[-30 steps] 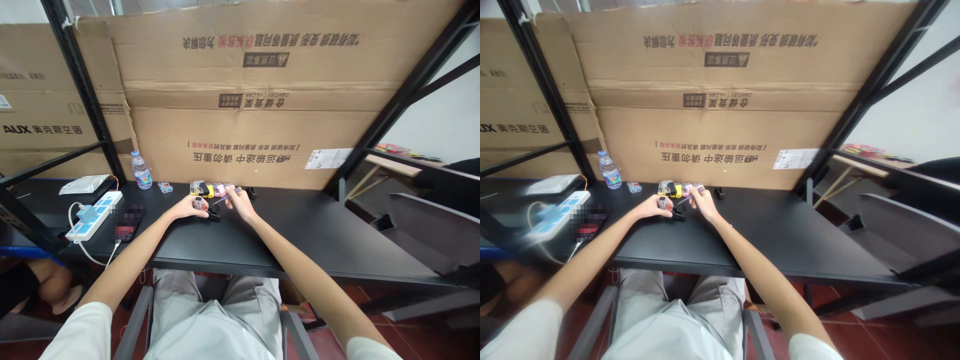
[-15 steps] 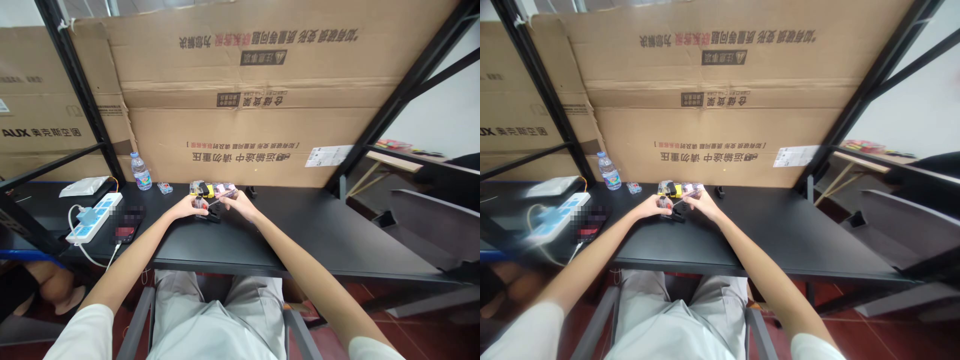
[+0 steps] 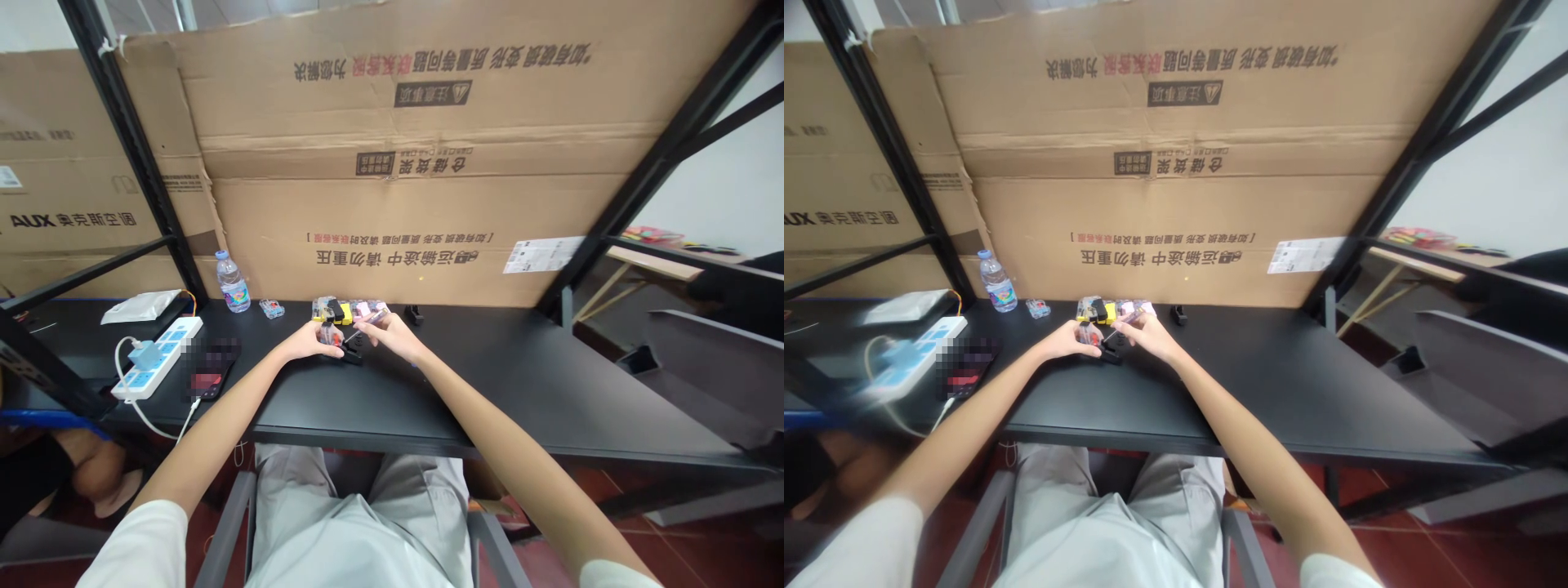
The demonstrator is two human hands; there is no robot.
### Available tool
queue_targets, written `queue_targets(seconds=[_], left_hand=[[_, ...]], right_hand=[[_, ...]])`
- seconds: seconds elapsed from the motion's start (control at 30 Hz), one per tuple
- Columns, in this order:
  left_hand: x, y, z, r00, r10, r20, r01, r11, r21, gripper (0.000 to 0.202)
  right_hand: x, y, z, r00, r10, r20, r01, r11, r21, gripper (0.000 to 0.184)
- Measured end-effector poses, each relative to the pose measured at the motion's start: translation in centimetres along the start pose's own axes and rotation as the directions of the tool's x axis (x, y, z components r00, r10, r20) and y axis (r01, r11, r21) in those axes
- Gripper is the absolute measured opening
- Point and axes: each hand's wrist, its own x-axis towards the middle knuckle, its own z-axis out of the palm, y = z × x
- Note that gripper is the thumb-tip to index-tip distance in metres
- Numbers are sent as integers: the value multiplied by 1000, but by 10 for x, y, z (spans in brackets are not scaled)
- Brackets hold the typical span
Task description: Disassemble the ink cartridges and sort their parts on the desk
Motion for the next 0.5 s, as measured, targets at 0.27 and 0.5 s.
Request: queue_targets(seconds=[0.27,0.5], left_hand=[[-2,3,1,1000,-2,17,2,1000,24,47],[-1,-1,3,999,33,2,-33,997,64,50]], right_hand=[[4,14,0,999,-27,47,28,1000,-8,23],[2,9,0,997,-21,74,17,998,53,33]])
